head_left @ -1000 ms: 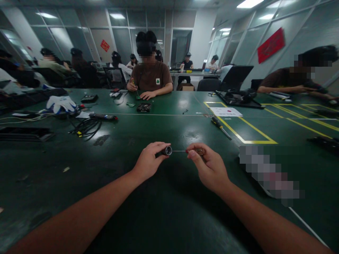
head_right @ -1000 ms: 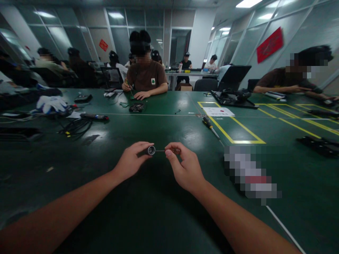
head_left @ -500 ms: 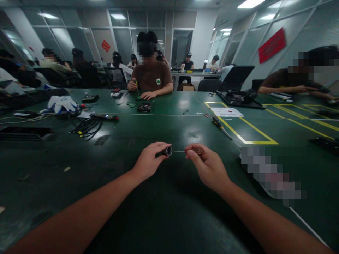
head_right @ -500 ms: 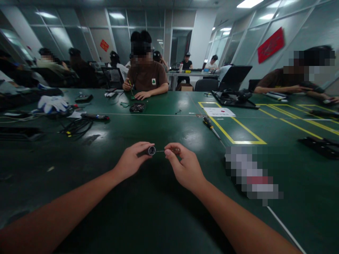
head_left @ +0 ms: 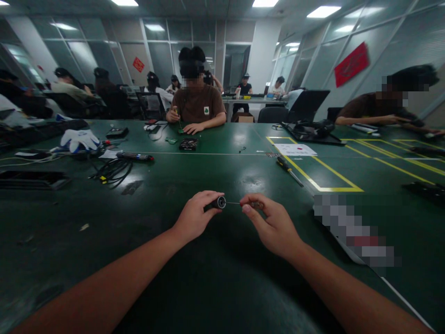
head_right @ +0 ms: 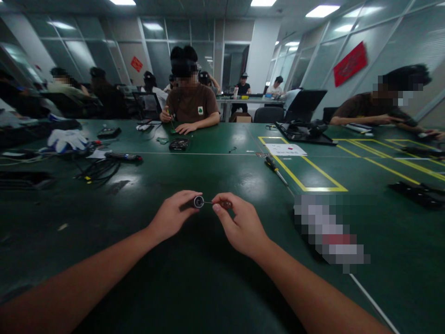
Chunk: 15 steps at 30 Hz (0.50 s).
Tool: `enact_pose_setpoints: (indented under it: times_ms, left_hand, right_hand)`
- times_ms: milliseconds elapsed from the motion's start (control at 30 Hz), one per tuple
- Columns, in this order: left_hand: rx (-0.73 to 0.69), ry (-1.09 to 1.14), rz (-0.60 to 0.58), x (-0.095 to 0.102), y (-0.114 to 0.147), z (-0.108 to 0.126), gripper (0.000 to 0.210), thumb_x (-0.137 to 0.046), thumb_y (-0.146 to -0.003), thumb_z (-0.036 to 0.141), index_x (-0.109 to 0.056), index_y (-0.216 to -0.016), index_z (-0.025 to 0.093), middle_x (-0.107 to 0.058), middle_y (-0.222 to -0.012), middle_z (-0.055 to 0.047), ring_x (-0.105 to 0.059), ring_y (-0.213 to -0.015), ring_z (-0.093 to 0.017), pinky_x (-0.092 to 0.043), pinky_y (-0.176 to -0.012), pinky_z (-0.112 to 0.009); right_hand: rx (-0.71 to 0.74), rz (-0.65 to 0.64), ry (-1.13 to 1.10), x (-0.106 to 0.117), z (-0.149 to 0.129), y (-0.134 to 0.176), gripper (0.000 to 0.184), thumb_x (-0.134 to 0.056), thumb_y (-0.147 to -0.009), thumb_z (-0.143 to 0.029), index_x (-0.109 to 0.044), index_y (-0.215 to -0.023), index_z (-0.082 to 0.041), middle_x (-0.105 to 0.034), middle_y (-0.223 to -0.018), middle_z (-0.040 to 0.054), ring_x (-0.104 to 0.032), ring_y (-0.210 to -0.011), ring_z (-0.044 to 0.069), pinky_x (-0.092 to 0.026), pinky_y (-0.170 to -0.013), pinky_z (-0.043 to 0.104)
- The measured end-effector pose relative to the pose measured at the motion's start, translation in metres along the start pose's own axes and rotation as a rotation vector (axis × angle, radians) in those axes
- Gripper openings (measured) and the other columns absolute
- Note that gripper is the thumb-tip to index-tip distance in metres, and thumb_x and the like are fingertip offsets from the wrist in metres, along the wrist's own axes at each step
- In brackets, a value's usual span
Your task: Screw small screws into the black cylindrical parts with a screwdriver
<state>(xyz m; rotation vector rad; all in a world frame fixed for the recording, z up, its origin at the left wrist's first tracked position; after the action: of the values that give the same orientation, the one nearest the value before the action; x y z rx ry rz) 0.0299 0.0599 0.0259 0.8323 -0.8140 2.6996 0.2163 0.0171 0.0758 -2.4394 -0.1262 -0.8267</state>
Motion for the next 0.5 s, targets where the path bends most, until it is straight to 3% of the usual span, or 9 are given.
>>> enact_pose_setpoints:
  times_ms: [233,500]
  left_hand:
    - [-0.005,-0.015,0.011,0.002,0.000,-0.001,0.042,-0.072,-0.091,0.012,-0.070,-0.130,0.026,-0.071,-0.130,-0.005,-0.064,-0.125,-0.024,-0.049,-0.112,-0.046]
    - [-0.015,-0.052,0.035,0.004,-0.001,-0.002,0.042,-0.069,-0.090,0.008,-0.073,-0.127,0.028,-0.072,-0.126,-0.005,-0.065,-0.121,-0.024,-0.051,-0.108,-0.045]
  right_hand:
    - [-0.066,0.020,-0.045,-0.002,0.006,-0.001,0.016,-0.057,-0.101,-0.033,-0.070,-0.105,-0.023,-0.076,-0.092,0.0034,-0.073,-0.084,0.021,-0.055,-0.080,0.036]
    - [-0.030,-0.051,-0.092,-0.012,0.004,0.000,0.016,-0.059,-0.100,-0.031,-0.072,-0.109,-0.025,-0.078,-0.102,0.0050,-0.073,-0.094,0.022,-0.056,-0.087,0.038]
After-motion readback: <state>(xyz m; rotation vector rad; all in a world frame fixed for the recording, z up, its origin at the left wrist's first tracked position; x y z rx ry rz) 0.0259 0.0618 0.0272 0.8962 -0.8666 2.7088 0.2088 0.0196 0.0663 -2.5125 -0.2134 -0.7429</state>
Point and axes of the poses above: each hand's wrist, its own y-axis away from the middle knuckle, its own x-axis out of the back of the hand, z = x × y, the point moved 8 cm from there along -y, towards the middle knuckle
